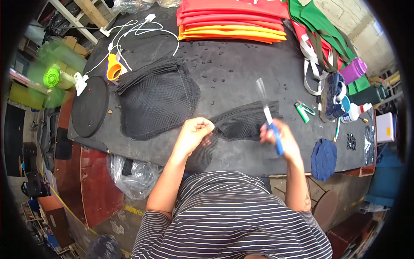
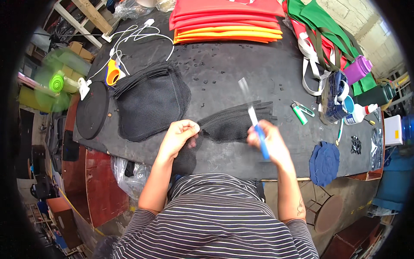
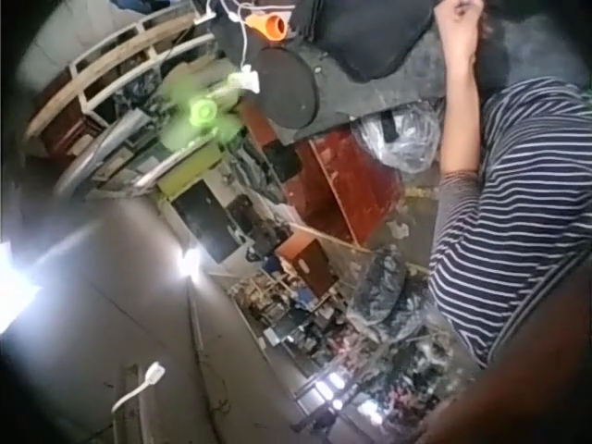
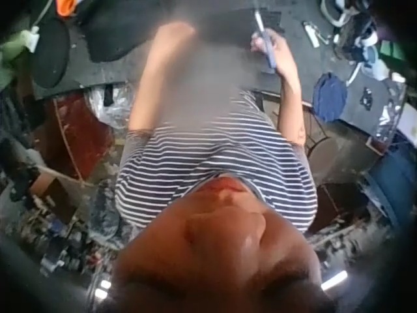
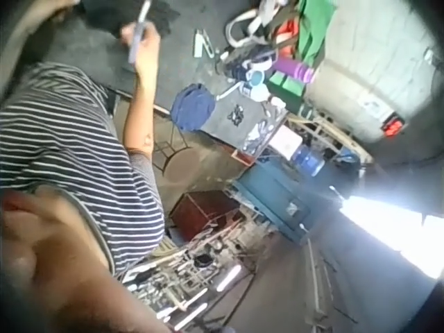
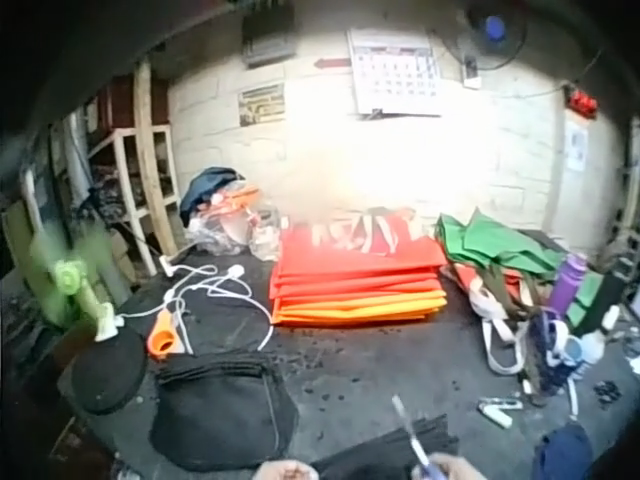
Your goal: The person is using scissors to cut strips of black mesh fabric on a workbench.
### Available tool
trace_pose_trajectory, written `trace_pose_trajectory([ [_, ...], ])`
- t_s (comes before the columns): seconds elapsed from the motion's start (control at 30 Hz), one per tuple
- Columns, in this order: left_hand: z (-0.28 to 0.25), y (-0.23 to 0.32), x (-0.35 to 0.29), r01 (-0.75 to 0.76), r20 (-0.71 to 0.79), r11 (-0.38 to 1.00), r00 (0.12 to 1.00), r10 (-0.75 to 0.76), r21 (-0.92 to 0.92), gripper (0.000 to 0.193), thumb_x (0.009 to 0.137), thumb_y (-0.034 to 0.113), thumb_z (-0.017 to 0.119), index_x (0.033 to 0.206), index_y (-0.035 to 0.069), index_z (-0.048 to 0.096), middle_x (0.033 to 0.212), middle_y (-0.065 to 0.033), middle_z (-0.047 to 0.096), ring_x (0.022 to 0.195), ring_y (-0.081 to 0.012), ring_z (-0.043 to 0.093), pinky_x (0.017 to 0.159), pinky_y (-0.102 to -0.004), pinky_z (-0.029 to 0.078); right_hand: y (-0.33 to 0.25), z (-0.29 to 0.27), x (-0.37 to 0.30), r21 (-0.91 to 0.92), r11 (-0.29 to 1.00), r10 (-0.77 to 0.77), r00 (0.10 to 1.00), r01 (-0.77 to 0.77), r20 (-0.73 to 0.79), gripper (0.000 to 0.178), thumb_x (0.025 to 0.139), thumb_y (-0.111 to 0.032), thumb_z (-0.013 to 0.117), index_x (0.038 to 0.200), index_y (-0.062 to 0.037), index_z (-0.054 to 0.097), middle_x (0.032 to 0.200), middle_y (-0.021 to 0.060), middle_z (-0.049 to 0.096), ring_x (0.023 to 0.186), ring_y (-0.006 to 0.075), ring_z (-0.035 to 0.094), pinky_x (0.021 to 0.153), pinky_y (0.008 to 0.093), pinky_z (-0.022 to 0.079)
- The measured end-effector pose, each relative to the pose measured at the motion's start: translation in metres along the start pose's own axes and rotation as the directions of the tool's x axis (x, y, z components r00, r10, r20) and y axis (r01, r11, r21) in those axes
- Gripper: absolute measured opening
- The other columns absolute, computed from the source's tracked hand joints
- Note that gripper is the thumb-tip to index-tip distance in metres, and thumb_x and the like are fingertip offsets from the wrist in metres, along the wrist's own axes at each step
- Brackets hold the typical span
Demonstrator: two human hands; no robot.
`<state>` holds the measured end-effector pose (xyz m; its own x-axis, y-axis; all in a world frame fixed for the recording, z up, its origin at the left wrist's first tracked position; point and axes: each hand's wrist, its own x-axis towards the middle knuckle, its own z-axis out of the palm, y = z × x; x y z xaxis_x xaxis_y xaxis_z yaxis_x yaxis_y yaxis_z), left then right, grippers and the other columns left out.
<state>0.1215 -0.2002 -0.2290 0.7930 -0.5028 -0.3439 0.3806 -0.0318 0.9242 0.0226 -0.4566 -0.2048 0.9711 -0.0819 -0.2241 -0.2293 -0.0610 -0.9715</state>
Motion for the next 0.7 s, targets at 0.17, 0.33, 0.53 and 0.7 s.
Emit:
trace_pose_trajectory([
  [0.17, 0.001, 0.002, 0.002, -0.019, 0.011, 1.0, 1.0, 0.019, -0.007, 0.015, 0.081, 0.016, 0.06, 0.081, 0.002, 0.059, 0.063, 0.0007, 0.055, 0.05, -0.005, 0.048, 0.045, -0.0182, 0.039, 0.003, 0.039, -0.04, 0.147, 0.94, 0.22, 0.874, -0.31, 0.434, 0.027, 0.078, -0.024, 0.066, 0.088, -0.0022, 0.054, 0.071, 0.0006, 0.054, 0.064, 0.0085, 0.051, 0.059, 0.0223, 0.044],
  [0.33, 0.001, 0.002, 0.001, -0.029, 0.026, 0.998, 0.999, 0.03, -0.058, 0.014, 0.082, 0.016, 0.06, 0.082, 0.002, 0.059, 0.065, 0.0009, 0.056, 0.054, -0.005, 0.05, 0.05, -0.018, 0.04, 0.004, 0.047, -0.046, 0.156, 0.891, 0.314, 0.829, -0.425, 0.462, 0.024, 0.081, -0.025, 0.063, 0.08, -0.0019, 0.055, 0.064, 0.0002, 0.053, 0.055, 0.006, 0.048, 0.05, 0.019, 0.04],
  [0.53, -0.003, 0.001, 0.001, -0.033, 0.016, 0.998, 0.999, 0.034, -0.055, 0.014, 0.082, 0.016, 0.06, 0.083, 0.002, 0.059, 0.066, 0.0012, 0.056, 0.055, -0.0054, 0.051, 0.052, -0.0185, 0.04, 0.002, 0.047, -0.05, 0.193, 0.887, 0.309, 0.849, -0.42, 0.429, 0.027, 0.082, -0.029, 0.061, 0.075, -0.0035, 0.053, 0.059, -0.0008, 0.051, 0.051, 0.0059, 0.047, 0.047, 0.0188, 0.038],
  [0.7, -0.003, 0.002, 0.002, 0.015, 0.073, 0.998, 0.997, -0.011, -0.053, 0.015, 0.082, 0.017, 0.059, 0.083, 0.002, 0.059, 0.067, 0.001, 0.057, 0.056, -0.0056, 0.051, 0.052, -0.0188, 0.04, 0.006, 0.048, -0.044, 0.164, 0.891, 0.312, 0.833, -0.424, 0.457, 0.04, 0.079, -0.039, 0.061, 0.081, 0.0, 0.054, 0.064, 0.0025, 0.054, 0.055, 0.0094, 0.053, 0.052, 0.0214, 0.044],
])
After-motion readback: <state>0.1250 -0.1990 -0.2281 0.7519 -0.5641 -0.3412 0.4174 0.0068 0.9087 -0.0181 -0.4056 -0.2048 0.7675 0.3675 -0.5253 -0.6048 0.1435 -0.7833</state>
